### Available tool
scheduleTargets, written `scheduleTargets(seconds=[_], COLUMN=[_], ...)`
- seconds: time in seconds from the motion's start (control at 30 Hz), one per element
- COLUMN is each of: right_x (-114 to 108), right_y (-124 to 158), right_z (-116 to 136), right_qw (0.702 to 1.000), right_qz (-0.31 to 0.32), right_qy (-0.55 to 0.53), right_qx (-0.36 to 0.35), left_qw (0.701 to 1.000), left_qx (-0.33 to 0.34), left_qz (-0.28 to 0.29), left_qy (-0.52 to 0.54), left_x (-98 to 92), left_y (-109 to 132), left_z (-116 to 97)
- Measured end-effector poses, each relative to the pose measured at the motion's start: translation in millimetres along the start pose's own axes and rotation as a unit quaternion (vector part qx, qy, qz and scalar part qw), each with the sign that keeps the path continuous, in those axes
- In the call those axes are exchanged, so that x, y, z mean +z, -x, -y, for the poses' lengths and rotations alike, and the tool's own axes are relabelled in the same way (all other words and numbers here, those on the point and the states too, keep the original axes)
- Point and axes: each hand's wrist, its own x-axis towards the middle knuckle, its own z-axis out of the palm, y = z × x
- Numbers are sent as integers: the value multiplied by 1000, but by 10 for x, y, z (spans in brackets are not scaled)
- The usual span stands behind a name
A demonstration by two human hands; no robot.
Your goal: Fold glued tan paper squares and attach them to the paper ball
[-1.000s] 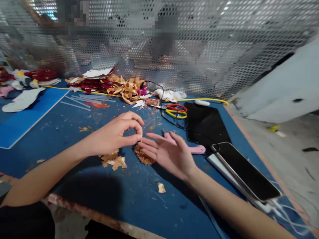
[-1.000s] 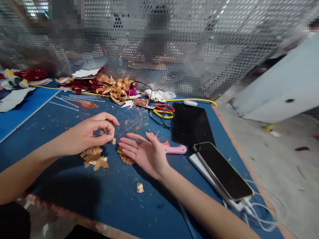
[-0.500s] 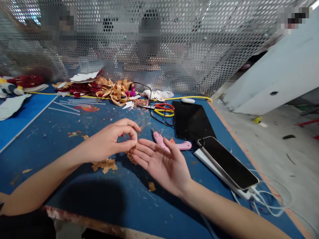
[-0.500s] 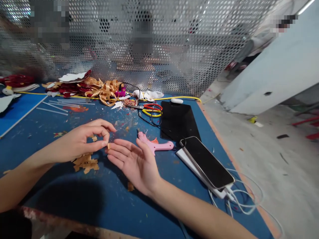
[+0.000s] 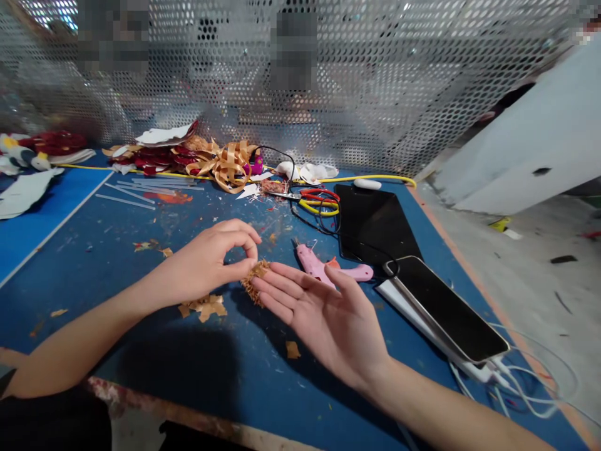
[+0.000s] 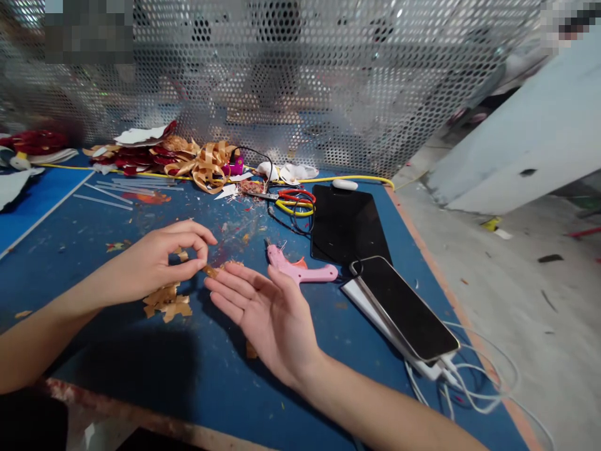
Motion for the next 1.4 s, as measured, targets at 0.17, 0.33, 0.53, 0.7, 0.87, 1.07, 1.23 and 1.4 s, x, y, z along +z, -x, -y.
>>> scheduleTargets(seconds=[0.17, 0.33, 0.53, 0.7, 0.87, 1.07, 1.23, 1.4], right_x=[-3, -26, -27, -13, -17, -112, -189, -223], right_y=[-3, -22, -53, -74, -84, -134, -165, -160], right_z=[-23, -63, -119, -155, -155, -107, -55, -89], right_qw=[1000, 994, 987, 983, 978, 944, 880, 847], right_qz=[-11, -18, -40, -59, -75, -98, -116, -116], right_qy=[14, 104, 156, 175, 191, 274, 380, 429], right_qx=[20, 13, -5, -2, -25, -155, -261, -291], left_qw=[1000, 999, 997, 997, 997, 966, 947, 944], left_qx=[-7, -12, -20, -22, -29, -101, -151, -160], left_qz=[11, 32, 58, 65, 35, -12, 65, 46], left_qy=[16, 37, 46, 46, 67, 237, 277, 284], left_x=[25, 73, 124, 158, 149, 173, 305, 382], left_y=[-16, -35, -32, -21, -37, -73, -88, -112], left_z=[2, 42, 32, 3, 12, 94, 102, 154])
